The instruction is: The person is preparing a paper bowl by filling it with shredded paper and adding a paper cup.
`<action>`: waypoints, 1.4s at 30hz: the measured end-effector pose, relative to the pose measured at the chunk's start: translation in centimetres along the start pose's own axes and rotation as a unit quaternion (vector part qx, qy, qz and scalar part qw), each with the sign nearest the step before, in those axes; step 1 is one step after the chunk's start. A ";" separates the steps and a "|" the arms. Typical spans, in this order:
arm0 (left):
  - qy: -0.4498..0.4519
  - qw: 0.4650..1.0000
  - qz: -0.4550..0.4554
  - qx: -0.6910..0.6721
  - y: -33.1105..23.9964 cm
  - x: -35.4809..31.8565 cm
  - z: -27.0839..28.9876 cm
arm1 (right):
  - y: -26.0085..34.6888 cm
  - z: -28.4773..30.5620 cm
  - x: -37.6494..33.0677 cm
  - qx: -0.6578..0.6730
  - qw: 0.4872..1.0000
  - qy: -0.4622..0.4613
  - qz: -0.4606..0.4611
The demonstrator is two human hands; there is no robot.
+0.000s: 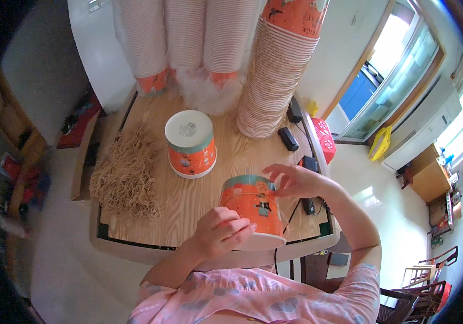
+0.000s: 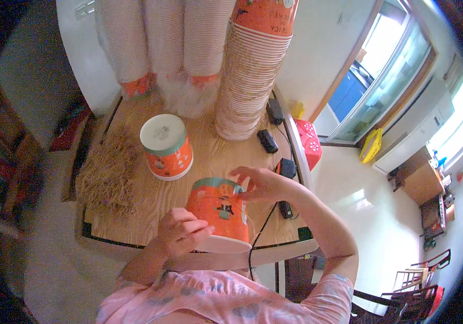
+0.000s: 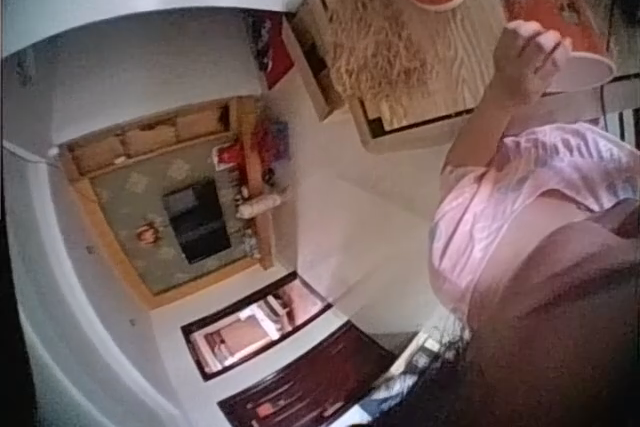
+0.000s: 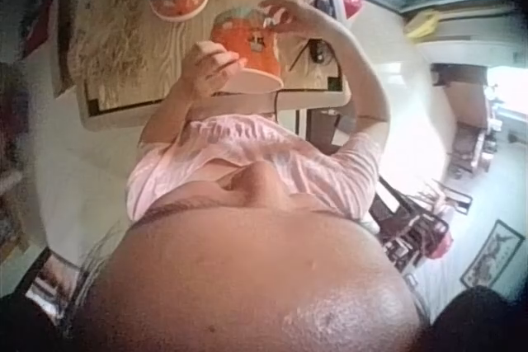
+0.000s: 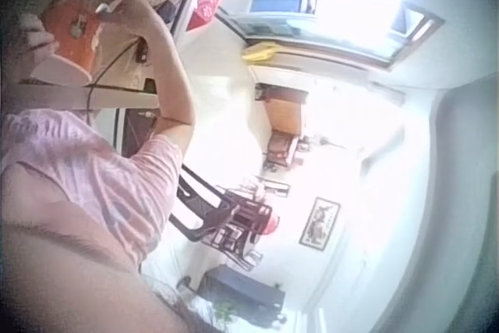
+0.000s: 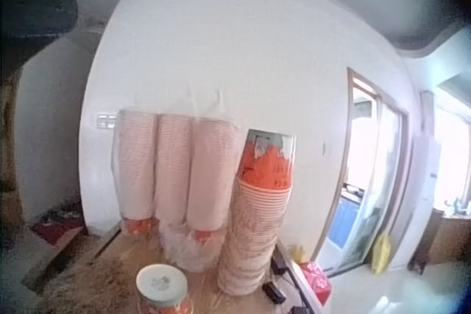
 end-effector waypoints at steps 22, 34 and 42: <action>0.029 0.999 0.032 0.033 2.0 2.4 0.1 | 7.3 2.1 -1.9 -0.094 0.988 -0.118 -0.024; 0.002 0.992 0.035 0.119 -0.2 2.5 -0.3 | 9.4 4.6 -5.3 -0.153 0.940 -0.291 0.092; 0.011 0.980 0.191 0.044 2.3 -2.9 -4.4 | 19.5 20.8 -11.3 -0.468 0.664 -0.539 0.222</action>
Point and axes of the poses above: each hand's wrist, its own x-axis towards the middle knuckle, its own z-axis out of the back of the hand, y = z × x, the point moved 4 cm from there along x, towards the middle knuckle, and after that the axes turned 5 degrees about z, right-handed, at the moved point
